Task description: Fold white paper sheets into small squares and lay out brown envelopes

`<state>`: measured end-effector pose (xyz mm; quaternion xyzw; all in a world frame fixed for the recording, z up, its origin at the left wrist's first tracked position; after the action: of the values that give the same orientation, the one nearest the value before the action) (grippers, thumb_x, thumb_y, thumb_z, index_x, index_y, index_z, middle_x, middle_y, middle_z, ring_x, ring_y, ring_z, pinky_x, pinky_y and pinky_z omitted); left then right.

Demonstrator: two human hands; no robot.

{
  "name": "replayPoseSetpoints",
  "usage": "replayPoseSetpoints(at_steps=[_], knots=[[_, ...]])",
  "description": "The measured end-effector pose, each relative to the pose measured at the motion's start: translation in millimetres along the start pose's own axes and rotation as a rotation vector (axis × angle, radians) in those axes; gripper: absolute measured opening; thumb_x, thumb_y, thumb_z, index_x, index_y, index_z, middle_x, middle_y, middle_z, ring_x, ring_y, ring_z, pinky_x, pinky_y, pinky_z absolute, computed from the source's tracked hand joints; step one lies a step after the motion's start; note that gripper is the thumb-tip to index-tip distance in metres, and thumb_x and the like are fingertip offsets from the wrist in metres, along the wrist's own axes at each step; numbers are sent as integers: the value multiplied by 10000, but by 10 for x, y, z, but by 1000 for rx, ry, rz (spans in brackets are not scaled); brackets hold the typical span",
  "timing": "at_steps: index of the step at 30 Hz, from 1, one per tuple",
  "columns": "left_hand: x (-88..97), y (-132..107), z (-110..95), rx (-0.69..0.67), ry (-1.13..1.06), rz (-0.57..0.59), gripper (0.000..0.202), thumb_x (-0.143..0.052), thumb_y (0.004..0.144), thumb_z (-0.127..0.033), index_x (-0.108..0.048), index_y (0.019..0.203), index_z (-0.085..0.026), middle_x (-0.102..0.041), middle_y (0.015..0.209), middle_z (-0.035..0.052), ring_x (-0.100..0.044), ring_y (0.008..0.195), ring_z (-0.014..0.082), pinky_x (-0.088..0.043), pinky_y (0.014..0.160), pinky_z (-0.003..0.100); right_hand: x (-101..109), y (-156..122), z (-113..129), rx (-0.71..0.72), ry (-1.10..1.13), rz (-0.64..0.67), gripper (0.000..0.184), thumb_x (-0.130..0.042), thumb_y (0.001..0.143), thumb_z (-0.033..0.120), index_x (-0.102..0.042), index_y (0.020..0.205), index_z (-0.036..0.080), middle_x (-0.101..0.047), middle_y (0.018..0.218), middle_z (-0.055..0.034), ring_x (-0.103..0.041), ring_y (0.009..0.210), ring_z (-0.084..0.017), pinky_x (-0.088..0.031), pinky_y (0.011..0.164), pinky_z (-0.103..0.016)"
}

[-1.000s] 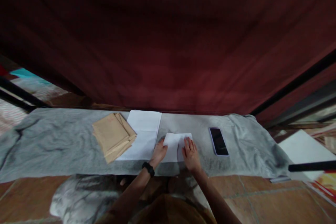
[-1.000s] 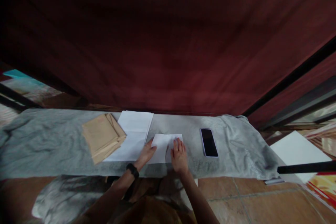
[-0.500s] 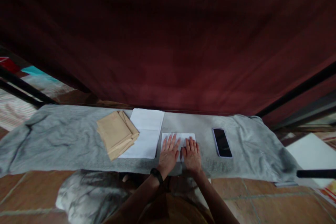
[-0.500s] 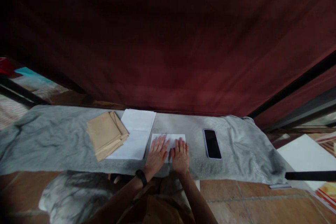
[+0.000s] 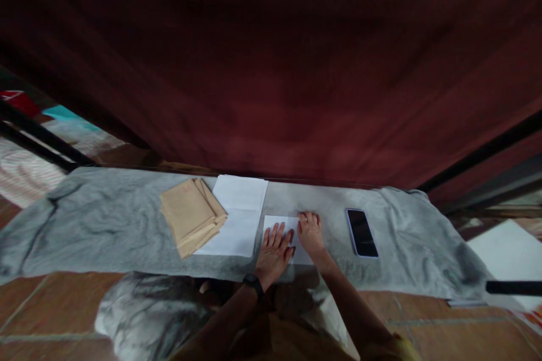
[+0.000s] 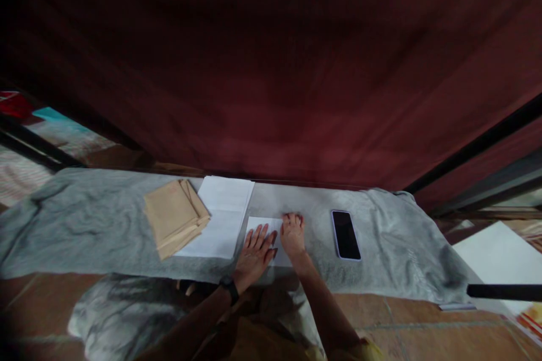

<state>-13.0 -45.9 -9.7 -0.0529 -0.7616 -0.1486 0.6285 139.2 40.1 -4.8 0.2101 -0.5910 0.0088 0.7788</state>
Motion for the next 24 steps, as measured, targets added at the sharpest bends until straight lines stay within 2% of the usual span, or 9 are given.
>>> replayPoseSetpoints(at_steps=[4, 9, 12, 16, 20, 24], knots=[[-9, -14, 13, -10, 6, -14, 547, -429, 992, -414, -394, 1514, -253, -326, 1619, 92, -247, 1506, 296, -209, 1207, 536, -7, -102, 104, 36, 9, 4, 351, -396, 976, 158, -614, 1250, 174, -644, 1244, -126, -535, 1190, -257, -285, 1146, -488], [-30, -24, 26, -37, 45, -32, 544, -415, 979, -322, -411, 1498, -162, -333, 1615, 100, -226, 1514, 265, -181, 1233, 507, -73, -347, 224, 215, 54, 60, 440, -318, 1029, 217, -507, 1425, 181, -506, 1492, -95, -400, 1404, -224, -297, 1161, -446], [-39, -35, 49, -13, 36, -66, 544, -370, 991, -284, -367, 1517, -145, -348, 1609, 87, -235, 1513, 224, -202, 1239, 472, -91, -464, 153, 160, 4, 53, 473, -323, 1041, 270, -434, 1491, 173, -434, 1553, -107, -368, 1433, -237, -286, 1167, -452], [-29, -86, 95, 29, 9, -90, 575, -376, 1002, -355, -335, 1528, -126, -349, 1604, 112, -257, 1507, 225, -260, 1225, 460, -111, -600, 1, 84, -62, 13, 517, -304, 1051, 350, -377, 1530, 170, -389, 1578, -130, -367, 1440, -261, -275, 1167, -468], [-30, -116, 70, 105, -2, -108, 597, -396, 996, -390, -342, 1522, -112, -368, 1591, 134, -285, 1497, 243, -298, 1211, 466, -141, -723, -81, 43, -93, -34, 549, -278, 1050, 397, -372, 1535, 156, -371, 1583, -146, -363, 1446, -286, -270, 1165, -490], [-63, -12, -51, 143, -24, -125, 585, -395, 997, -385, -349, 1521, -129, -362, 1596, 125, -289, 1494, 261, -296, 1212, 500, -143, -776, -74, 62, -105, -41, 534, -288, 1040, 355, -411, 1516, 147, -365, 1584, -150, -345, 1457, -305, -259, 1169, -511]])
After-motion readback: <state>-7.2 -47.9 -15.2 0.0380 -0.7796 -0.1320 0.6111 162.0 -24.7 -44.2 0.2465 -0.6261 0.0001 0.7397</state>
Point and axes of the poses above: each hand's wrist, its own y-axis towards the middle knuckle, its own x-axis out of the back of the hand, z = x × y, the point moved 1 cm from there along y, towards the middle knuckle
